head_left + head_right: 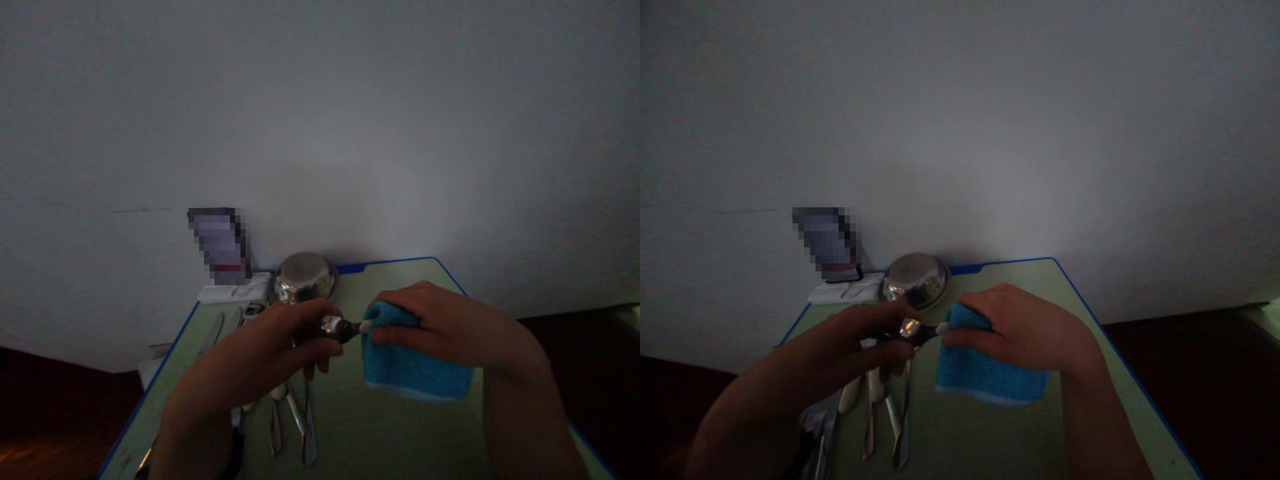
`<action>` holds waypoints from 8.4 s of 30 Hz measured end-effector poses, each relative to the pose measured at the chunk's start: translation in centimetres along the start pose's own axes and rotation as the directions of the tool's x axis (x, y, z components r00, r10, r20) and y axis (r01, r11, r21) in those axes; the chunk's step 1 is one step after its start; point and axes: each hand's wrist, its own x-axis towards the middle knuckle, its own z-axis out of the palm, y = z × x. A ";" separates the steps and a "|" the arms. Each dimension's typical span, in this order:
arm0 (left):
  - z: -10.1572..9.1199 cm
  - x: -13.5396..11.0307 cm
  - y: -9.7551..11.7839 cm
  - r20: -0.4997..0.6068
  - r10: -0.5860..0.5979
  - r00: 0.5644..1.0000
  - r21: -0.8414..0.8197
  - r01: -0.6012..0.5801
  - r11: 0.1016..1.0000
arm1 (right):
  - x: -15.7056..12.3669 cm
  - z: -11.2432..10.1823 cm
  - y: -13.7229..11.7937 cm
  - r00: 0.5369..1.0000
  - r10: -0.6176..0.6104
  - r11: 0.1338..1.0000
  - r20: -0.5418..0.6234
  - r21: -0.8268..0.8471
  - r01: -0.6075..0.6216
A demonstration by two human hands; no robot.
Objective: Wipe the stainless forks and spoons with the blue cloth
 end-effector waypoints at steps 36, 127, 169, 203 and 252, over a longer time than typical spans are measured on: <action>-0.1 0.7 0.3 0.056 0.056 0.997 -0.034 -0.055 0.998 | 1.3 1.1 -0.8 0.993 -0.113 0.986 0.035 0.130 0.107; -0.2 1.2 -2.4 -0.112 0.050 0.992 -0.191 -0.071 0.979 | 0.8 0.4 0.7 0.986 -0.138 0.971 0.097 0.209 0.116; 0.5 1.7 -0.5 -0.234 -0.033 0.972 0.272 0.098 0.957 | 2.8 3.1 0.1 0.999 -0.041 0.993 -0.031 -0.110 0.037; 0.0 0.5 -0.9 -0.272 -0.035 0.962 0.187 0.089 0.978 | -0.1 1.3 0.9 0.990 -0.041 0.986 0.134 0.163 0.019; 3.0 1.2 -0.1 -0.100 0.105 0.989 0.455 -0.048 0.889 | 1.5 5.3 0.2 0.991 -0.101 0.992 -0.091 -0.081 0.094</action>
